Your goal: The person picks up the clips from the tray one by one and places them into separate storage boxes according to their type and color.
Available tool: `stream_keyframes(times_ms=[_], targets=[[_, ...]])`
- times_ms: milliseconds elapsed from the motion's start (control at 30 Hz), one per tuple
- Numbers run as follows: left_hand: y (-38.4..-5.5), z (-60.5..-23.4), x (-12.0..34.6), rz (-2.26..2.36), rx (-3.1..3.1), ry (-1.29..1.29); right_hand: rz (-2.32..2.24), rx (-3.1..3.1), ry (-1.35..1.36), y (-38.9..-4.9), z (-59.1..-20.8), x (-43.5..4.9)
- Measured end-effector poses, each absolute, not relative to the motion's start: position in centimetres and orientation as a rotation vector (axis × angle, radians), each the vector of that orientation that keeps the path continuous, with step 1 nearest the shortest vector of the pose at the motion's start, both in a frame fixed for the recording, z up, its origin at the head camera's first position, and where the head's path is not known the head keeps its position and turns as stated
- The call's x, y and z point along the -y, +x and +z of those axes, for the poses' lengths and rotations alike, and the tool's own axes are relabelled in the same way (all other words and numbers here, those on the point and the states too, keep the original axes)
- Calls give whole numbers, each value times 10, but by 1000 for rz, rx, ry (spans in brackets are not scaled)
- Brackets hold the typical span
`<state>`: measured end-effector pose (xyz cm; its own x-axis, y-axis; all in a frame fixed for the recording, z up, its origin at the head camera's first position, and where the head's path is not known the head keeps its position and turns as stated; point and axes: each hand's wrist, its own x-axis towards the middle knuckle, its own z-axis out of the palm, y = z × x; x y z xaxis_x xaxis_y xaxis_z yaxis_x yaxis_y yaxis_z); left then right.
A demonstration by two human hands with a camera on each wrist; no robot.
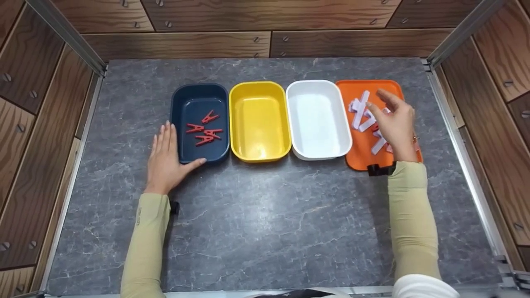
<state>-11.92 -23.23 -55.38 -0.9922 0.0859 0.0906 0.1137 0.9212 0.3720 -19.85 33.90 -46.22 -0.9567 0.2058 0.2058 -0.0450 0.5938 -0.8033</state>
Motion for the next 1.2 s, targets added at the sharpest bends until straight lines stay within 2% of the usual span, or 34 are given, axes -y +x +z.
stream_keyframes(times_ms=[567,1200], targets=[[-119,-554,231,-610,3001,-140,1096,2756,-251,-191,-503,-379],[-119,-555,231,-609,3007,-134,1010,2951,-201,-183,-510,-390]])
